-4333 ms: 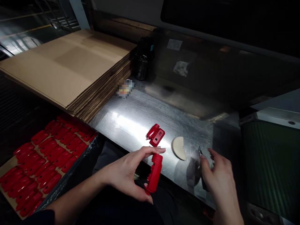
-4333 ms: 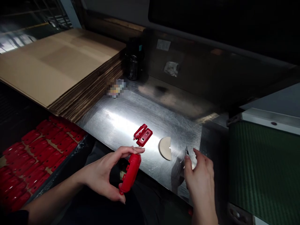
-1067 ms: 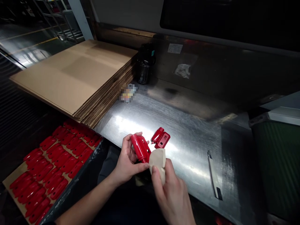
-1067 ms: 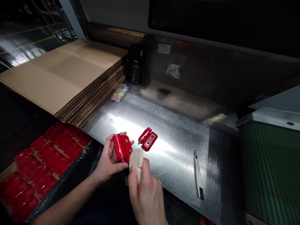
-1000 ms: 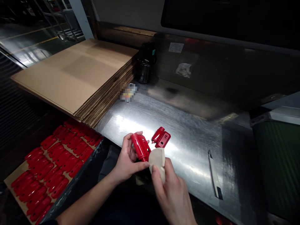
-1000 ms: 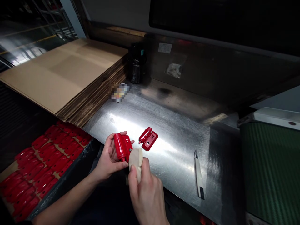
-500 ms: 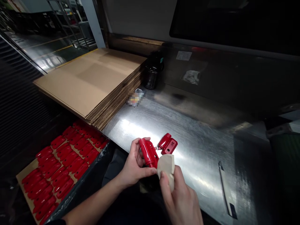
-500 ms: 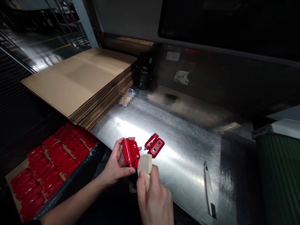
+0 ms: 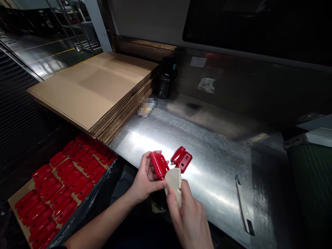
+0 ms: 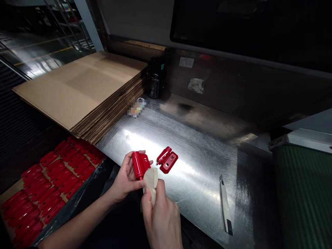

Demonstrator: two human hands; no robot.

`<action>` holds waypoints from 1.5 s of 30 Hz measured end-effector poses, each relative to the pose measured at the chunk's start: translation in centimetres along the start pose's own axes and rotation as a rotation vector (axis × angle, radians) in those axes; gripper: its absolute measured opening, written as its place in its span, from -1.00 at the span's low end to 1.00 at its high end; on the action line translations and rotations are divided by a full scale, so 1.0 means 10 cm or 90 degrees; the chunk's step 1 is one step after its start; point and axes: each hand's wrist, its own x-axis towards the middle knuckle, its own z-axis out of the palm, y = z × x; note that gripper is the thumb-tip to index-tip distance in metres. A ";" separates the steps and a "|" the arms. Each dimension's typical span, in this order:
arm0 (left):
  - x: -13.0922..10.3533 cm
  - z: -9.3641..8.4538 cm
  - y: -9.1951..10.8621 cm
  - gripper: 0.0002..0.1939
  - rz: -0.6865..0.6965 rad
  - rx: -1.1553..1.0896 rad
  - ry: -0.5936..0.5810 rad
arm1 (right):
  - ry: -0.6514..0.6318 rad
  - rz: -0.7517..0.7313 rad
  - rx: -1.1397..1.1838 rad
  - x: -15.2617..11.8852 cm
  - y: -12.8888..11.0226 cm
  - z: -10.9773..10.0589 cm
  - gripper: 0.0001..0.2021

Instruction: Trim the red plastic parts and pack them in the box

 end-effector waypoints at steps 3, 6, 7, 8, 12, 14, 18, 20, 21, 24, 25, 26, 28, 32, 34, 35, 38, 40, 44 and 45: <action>0.02 0.00 0.02 -0.11 -0.012 -0.028 -0.011 | 0.013 0.075 0.036 0.05 -0.01 -0.12 -0.76; 0.02 0.01 0.05 -0.12 -0.026 -0.055 -0.024 | 0.051 0.180 0.011 0.07 -0.01 -0.27 -0.73; 0.03 0.01 0.06 -0.14 -0.029 -0.061 -0.026 | 0.057 0.192 0.002 0.06 -0.01 -0.29 -0.73; 0.03 0.02 0.06 -0.15 -0.030 -0.064 -0.026 | 0.059 0.189 0.001 0.05 -0.01 -0.30 -0.72; 0.05 0.01 0.05 -0.13 -0.014 -0.069 -0.022 | 0.059 0.085 0.002 0.00 -0.03 -0.14 -0.69; 0.05 -0.01 0.04 -0.13 -0.005 -0.066 -0.022 | 0.048 0.047 -0.049 0.04 -0.02 -0.04 -0.66; 0.00 -0.03 0.10 -0.12 -0.037 -0.066 -0.062 | -0.014 0.191 -0.159 0.26 0.13 -0.11 -0.60; -0.04 -0.03 0.15 -0.11 -0.053 -0.087 -0.079 | -0.017 0.271 -0.163 0.34 0.30 -0.27 -0.61; -0.05 -0.04 0.16 -0.13 -0.056 -0.103 -0.080 | -0.012 0.300 -0.152 0.37 0.40 -0.36 -0.60; -0.04 -0.07 0.18 -0.22 -0.067 -0.164 -0.078 | 0.008 0.347 -0.157 0.38 0.78 -0.59 -0.52; -0.02 -0.08 0.17 -0.23 -0.074 -0.180 -0.078 | 0.021 0.346 -0.173 0.36 0.90 -0.63 -0.47; -0.01 -0.09 0.15 -0.24 -0.080 -0.191 -0.080 | 0.043 0.341 -0.198 0.34 1.01 -0.64 -0.39; 0.00 -0.11 0.11 -0.24 -0.085 -0.200 -0.085 | 0.139 0.318 -0.250 0.26 1.13 -0.61 -0.18; -0.04 -0.12 0.05 -0.21 -0.070 -0.118 -0.103 | 0.194 0.289 -0.007 0.02 0.91 -0.32 -0.21; -0.09 -0.14 0.05 -0.14 -0.068 -0.055 -0.117 | -0.010 0.280 0.362 -0.06 0.65 -0.12 -0.30; -0.11 -0.16 0.05 -0.09 -0.072 -0.029 -0.124 | -0.113 0.282 0.550 -0.08 0.51 -0.02 -0.31; -0.15 -0.29 0.10 0.00 -0.086 0.033 -0.134 | -0.264 0.344 0.854 0.01 0.20 0.24 -0.37; -0.14 -0.43 0.16 0.03 -0.074 0.082 -0.111 | -0.275 0.361 0.862 0.18 0.10 0.38 -0.38; -0.06 -0.75 0.28 -0.11 0.059 0.190 0.069 | -0.250 0.317 0.745 0.64 0.02 0.62 -0.46; -0.06 -0.82 0.30 -0.21 0.101 0.216 0.128 | -0.241 0.301 0.696 0.73 -0.01 0.65 -0.51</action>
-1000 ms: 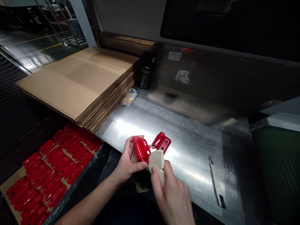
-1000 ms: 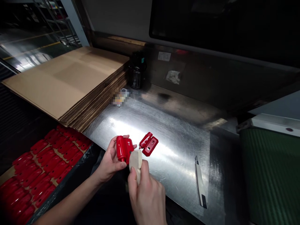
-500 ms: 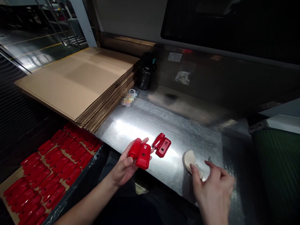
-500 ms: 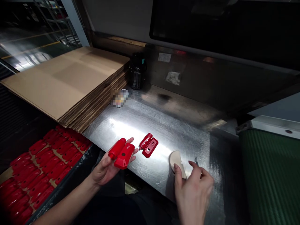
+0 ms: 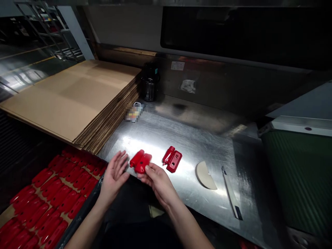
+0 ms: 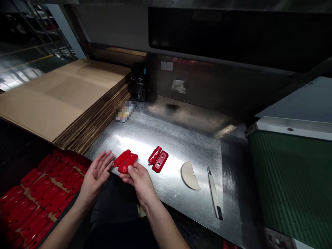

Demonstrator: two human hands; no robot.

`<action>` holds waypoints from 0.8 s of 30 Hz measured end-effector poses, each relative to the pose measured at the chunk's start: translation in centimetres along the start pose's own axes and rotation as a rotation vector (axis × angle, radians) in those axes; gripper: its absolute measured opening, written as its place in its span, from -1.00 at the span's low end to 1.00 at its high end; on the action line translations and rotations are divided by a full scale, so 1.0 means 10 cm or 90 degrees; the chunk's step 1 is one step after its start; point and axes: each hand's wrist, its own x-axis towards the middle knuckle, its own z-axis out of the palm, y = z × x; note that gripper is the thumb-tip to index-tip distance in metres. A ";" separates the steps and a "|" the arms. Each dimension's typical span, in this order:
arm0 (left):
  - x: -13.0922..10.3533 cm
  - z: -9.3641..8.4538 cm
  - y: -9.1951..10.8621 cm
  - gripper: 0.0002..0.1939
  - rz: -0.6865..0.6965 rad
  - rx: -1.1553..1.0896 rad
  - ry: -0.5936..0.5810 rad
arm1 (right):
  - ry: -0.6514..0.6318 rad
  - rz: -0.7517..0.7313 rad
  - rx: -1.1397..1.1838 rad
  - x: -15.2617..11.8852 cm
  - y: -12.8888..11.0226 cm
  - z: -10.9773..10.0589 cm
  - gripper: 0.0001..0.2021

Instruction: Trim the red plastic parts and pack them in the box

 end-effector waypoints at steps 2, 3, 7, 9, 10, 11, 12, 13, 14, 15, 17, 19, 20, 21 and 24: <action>-0.02 -0.12 0.02 -0.44 0.047 0.050 0.102 | 0.031 -0.032 -0.133 0.06 -0.10 0.04 -0.60; -0.06 -0.17 0.03 -0.55 0.057 0.074 0.131 | 0.051 -0.053 -0.212 0.03 -0.16 0.04 -0.64; -0.30 -0.19 0.11 -0.85 0.040 0.166 0.116 | 0.144 -0.158 -0.474 -0.29 -0.36 -0.18 -0.71; -0.36 -0.08 0.14 -0.83 0.020 0.199 0.052 | 0.210 -0.193 -0.550 -0.34 -0.41 -0.42 -0.56; -0.36 0.01 0.13 -0.81 0.007 0.211 0.011 | 0.240 -0.200 -0.582 -0.32 -0.41 -0.55 -0.38; -0.34 0.10 0.11 -0.79 -0.005 0.218 -0.032 | 0.261 -0.199 -0.611 -0.28 -0.41 -0.67 -0.19; -0.29 0.21 0.09 -0.77 -0.019 0.222 -0.071 | 0.269 -0.195 -0.636 -0.23 -0.40 -0.78 -0.06; -0.23 0.32 0.05 -0.75 -0.033 0.224 -0.101 | 0.268 -0.191 -0.656 -0.18 -0.40 -0.86 0.01; -0.16 0.43 0.01 -0.74 -0.048 0.224 -0.120 | 0.264 -0.191 -0.670 -0.15 -0.39 -0.91 0.02; -0.09 0.52 -0.02 -0.73 -0.064 0.222 -0.129 | 0.261 -0.198 -0.680 -0.16 -0.38 -0.93 0.01; 0.03 0.68 -0.05 -0.56 -0.097 0.203 -0.145 | 0.255 -0.216 -0.686 -0.26 -0.36 -0.90 0.00; 0.08 0.78 -0.04 -0.16 -0.137 0.157 -0.199 | 0.218 -0.205 -0.621 -0.47 -0.28 -0.82 0.03; 0.07 0.81 -0.02 0.02 -0.159 0.129 -0.243 | 0.188 -0.191 -0.563 -0.59 -0.21 -0.78 0.04; 0.04 0.84 -0.01 0.14 -0.183 0.092 -0.291 | 0.160 -0.177 -0.496 -0.70 -0.11 -0.75 0.06; -0.13 0.91 -0.01 0.24 -0.252 -0.048 -0.392 | 0.130 -0.161 -0.338 -0.94 0.25 -0.68 0.14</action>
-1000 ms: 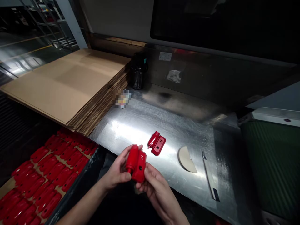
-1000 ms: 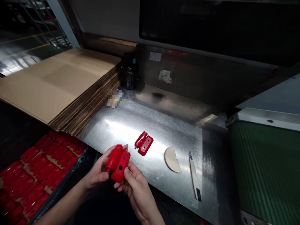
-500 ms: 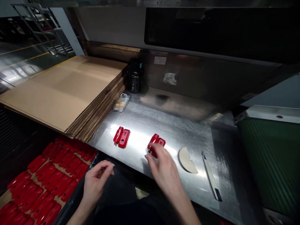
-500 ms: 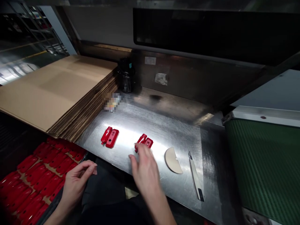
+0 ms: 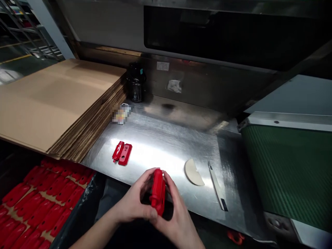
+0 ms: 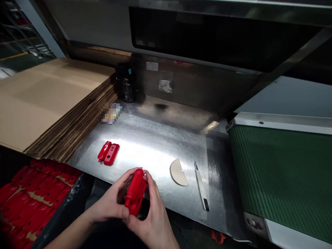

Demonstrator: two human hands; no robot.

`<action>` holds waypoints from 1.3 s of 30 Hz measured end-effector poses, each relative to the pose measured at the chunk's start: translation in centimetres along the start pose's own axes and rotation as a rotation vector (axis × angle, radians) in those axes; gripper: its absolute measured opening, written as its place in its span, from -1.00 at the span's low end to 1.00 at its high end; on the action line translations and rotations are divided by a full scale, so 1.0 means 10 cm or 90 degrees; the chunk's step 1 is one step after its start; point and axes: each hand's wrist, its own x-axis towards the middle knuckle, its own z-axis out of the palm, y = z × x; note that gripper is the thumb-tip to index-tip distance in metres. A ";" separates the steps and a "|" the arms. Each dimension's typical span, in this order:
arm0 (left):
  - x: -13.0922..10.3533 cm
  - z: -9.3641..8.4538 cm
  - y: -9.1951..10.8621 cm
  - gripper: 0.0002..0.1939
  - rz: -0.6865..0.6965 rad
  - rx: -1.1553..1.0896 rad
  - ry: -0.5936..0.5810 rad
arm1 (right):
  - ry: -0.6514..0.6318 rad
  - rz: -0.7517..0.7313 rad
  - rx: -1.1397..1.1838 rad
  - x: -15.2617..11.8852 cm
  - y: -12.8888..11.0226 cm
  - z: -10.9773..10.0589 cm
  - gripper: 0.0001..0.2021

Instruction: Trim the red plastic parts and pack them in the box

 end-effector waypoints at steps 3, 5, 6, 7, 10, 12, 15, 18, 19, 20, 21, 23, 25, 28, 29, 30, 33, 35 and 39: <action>-0.05 0.13 -0.13 0.25 -0.004 -0.100 -0.017 | 0.031 0.020 0.049 -0.19 0.22 0.13 0.17; -0.05 0.19 -0.21 0.23 -0.002 -0.116 -0.007 | 0.033 0.034 0.057 -0.25 0.27 0.11 0.23; -0.05 0.20 -0.23 0.20 0.002 -0.118 -0.003 | 0.026 0.033 0.055 -0.26 0.25 0.05 0.23; -0.04 0.21 -0.25 0.17 0.007 -0.116 0.004 | 0.031 0.027 0.040 -0.26 0.21 -0.05 0.15; -0.04 0.21 -0.26 0.19 0.027 -0.101 0.011 | 0.194 0.031 -0.147 -0.14 0.07 -0.55 -0.39; -0.05 0.18 -0.25 0.22 0.037 -0.083 0.002 | 0.370 0.088 -0.322 0.00 0.05 -0.96 -0.48; -0.09 0.13 -0.22 0.24 0.060 -0.018 -0.015 | 0.430 0.169 -0.418 0.21 0.19 -1.46 -0.56; -0.16 0.08 -0.17 0.30 0.089 0.087 -0.039 | 0.375 0.228 -0.428 0.31 0.37 -1.69 -0.63; -0.19 0.07 -0.14 0.31 0.101 0.121 -0.046 | 0.365 0.236 -0.426 0.30 0.40 -1.73 -0.64; -0.21 0.06 -0.11 0.31 0.116 0.151 -0.052 | 0.362 0.236 -0.423 0.28 0.41 -1.75 -0.65; -0.23 0.05 -0.08 0.31 0.132 0.174 -0.056 | 0.366 0.232 -0.418 0.23 0.40 -1.75 -0.65; -0.27 0.04 -0.01 0.30 0.169 0.205 -0.062 | 0.391 0.206 -0.382 0.11 0.33 -1.73 -0.61; -0.31 0.03 0.05 0.29 0.206 0.233 -0.071 | 0.418 0.144 -0.314 -0.04 0.21 -1.64 -0.57; -0.37 0.02 0.14 0.27 0.237 0.272 -0.074 | 0.289 0.052 -0.204 -0.22 -0.06 -1.38 -0.56; -0.38 0.02 0.16 0.26 0.239 0.280 -0.074 | 0.201 0.040 -0.177 -0.25 -0.17 -1.26 -0.58; -0.40 0.02 0.19 0.25 0.241 0.286 -0.074 | 0.105 0.032 -0.157 -0.27 -0.29 -1.14 -0.61; -0.43 0.05 0.25 0.22 0.255 0.302 -0.077 | -0.094 -0.020 -0.143 -0.23 -0.65 -0.80 -0.71; -0.45 0.07 0.28 0.23 0.278 0.313 -0.069 | -0.157 -0.058 -0.172 -0.18 -0.84 -0.64 -0.70; -0.50 0.08 0.31 0.19 0.307 0.349 -0.038 | -0.176 -0.104 -0.236 -0.10 -1.04 -0.50 -0.64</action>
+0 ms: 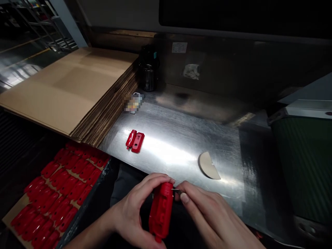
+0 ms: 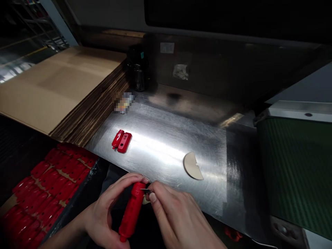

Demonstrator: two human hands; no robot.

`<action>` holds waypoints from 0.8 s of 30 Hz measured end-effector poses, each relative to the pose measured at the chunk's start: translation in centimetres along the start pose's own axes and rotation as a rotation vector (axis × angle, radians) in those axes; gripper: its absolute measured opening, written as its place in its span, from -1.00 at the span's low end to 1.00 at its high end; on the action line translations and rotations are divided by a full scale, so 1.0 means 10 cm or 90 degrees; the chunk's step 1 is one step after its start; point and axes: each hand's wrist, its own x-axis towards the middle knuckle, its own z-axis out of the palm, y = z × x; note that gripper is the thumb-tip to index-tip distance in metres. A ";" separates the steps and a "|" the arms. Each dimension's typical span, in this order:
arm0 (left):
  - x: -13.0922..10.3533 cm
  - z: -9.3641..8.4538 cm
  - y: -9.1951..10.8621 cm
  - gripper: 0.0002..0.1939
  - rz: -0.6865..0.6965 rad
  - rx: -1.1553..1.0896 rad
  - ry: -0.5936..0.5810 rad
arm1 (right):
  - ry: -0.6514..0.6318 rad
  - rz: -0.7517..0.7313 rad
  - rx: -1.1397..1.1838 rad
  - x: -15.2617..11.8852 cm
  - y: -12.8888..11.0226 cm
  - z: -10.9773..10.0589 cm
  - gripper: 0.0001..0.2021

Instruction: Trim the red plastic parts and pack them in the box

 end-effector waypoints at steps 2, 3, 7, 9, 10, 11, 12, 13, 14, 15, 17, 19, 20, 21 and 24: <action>-0.02 -0.01 0.01 0.20 0.004 0.029 0.006 | -0.012 -0.020 -0.031 0.04 -0.02 0.01 -0.64; -0.02 -0.02 0.02 0.22 0.007 0.041 0.008 | -0.022 -0.026 -0.047 0.05 -0.02 0.02 -0.64; -0.03 -0.05 0.05 0.25 0.016 0.056 0.009 | -0.033 -0.046 -0.108 0.08 0.01 0.05 -0.65; -0.02 -0.06 0.07 0.26 0.017 0.061 0.006 | -0.016 -0.069 -0.145 0.08 0.02 0.06 -0.68; -0.02 -0.07 0.07 0.28 0.017 0.064 0.003 | -0.005 -0.082 -0.164 0.08 0.02 0.07 -0.70; -0.02 -0.07 0.08 0.29 0.016 0.065 0.002 | 0.008 -0.093 -0.181 0.08 0.02 0.07 -0.72; -0.02 -0.08 0.08 0.31 0.015 0.068 -0.001 | 0.018 -0.100 -0.195 0.08 0.02 0.08 -0.74; -0.02 -0.08 0.08 0.31 0.014 0.069 -0.002 | 0.028 -0.107 -0.206 0.07 0.02 0.08 -0.75; -0.02 -0.08 0.07 0.31 0.013 0.071 -0.002 | 0.037 -0.112 -0.215 0.07 0.02 0.09 -0.77; -0.02 -0.08 0.07 0.31 0.012 0.073 -0.001 | 0.046 -0.116 -0.222 0.07 0.02 0.09 -0.77; -0.01 -0.08 0.06 0.31 0.012 0.078 0.002 | 0.051 -0.114 -0.233 0.06 0.03 0.09 -0.78; -0.01 -0.08 0.06 0.31 0.012 0.079 0.003 | 0.051 -0.111 -0.236 0.05 0.05 0.09 -0.77; -0.01 -0.07 0.06 0.31 0.013 0.080 0.001 | 0.050 -0.111 -0.234 0.04 0.06 0.10 -0.77; -0.01 -0.07 0.06 0.31 0.012 0.080 -0.001 | 0.051 -0.116 -0.232 0.04 0.07 0.10 -0.77; -0.01 -0.08 0.07 0.31 0.015 0.086 0.000 | 0.061 -0.126 -0.235 0.06 0.07 0.10 -0.77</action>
